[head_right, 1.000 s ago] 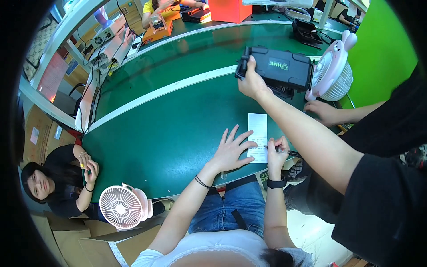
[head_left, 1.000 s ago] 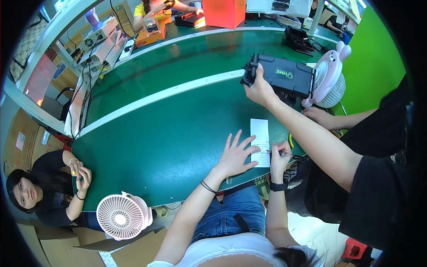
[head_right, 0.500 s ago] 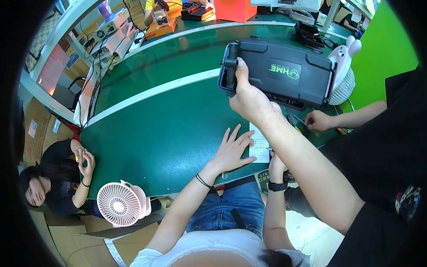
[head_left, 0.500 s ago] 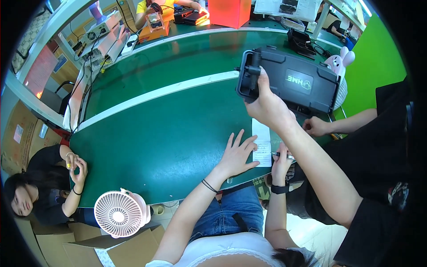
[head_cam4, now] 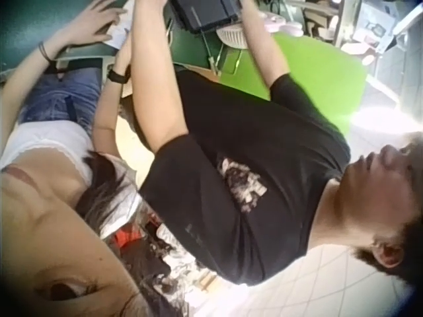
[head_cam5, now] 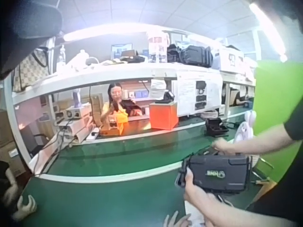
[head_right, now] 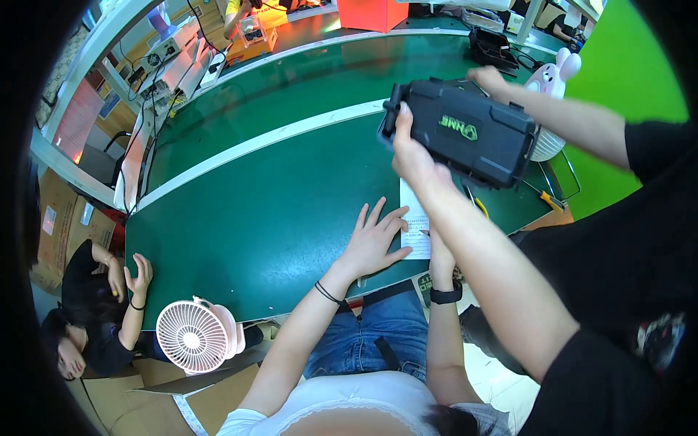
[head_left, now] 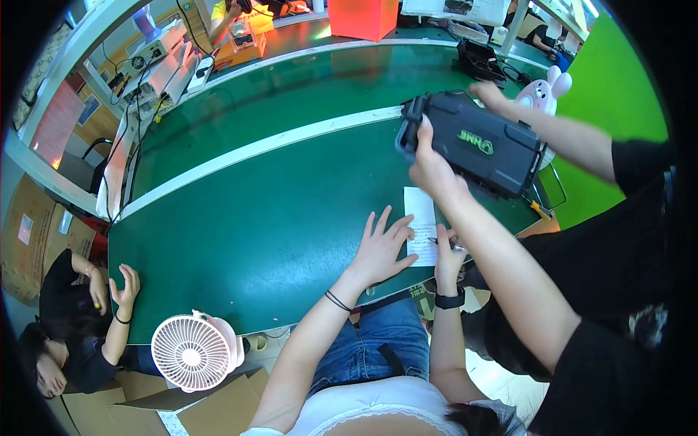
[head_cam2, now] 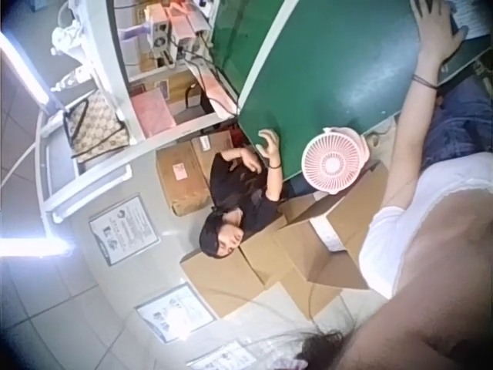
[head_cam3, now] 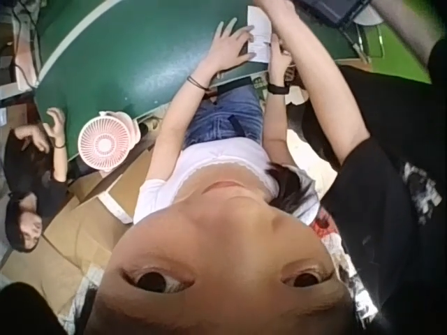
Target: Writing notes on a notepad and inspecting components inside a solar energy equipment case.
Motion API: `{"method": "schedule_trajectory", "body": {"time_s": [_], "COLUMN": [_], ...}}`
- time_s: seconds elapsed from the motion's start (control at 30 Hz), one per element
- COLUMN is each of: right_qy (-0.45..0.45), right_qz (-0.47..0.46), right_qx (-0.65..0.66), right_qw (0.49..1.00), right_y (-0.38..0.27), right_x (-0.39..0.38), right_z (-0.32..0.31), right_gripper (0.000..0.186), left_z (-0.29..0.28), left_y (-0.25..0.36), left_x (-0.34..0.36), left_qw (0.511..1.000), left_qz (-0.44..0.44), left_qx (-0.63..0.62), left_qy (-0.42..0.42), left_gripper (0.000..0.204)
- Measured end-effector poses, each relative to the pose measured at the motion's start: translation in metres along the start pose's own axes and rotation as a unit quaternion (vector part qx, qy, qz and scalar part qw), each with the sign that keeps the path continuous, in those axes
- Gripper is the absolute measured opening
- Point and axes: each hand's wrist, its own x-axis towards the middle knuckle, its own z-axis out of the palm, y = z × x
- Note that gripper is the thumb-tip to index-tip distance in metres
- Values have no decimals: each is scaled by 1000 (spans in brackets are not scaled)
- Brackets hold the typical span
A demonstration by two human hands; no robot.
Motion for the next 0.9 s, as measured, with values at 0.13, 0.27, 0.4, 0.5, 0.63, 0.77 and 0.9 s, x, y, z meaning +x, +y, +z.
{"method": "schedule_trajectory", "body": {"time_s": [0.13, 0.27, 0.4, 0.5, 0.63, 0.77, 0.9], "right_qy": [-35, -59, -50, -58, -65, -68, -74], "right_qz": [-91, -142, -118, -126, -139, -153, -158], "right_qx": [-78, -96, -103, -165, -168, -226, -249], "right_qw": [992, 983, 986, 976, 974, 960, 953], "right_y": [10, 15, 17, 15, 10, 9, 4], "right_x": [6, 15, 13, 9, 9, 10, 9], "right_z": [-4, -3, 5, 3, 4, 5, 9], "right_gripper": [26, 30, 32, 34, 32, 30, 30], "left_z": [1, -2, 0, 1, -1, 1, 0], "left_y": [-4, -6, -8, -5, -3, -3, -4], "left_x": [1, 5, 6, 6, 5, 5, 5], "left_qw": [1000, 999, 1000, 1000, 1000, 1000, 1000], "left_qz": [3, 20, 3, 1, 1, 0, 4], "left_qx": [-15, 9, 9, 10, 5, 6, -5], "left_qy": [0, 35, 20, 10, 13, 14, 26], "left_gripper": [43, 43, 42, 42, 42, 42, 43]}}
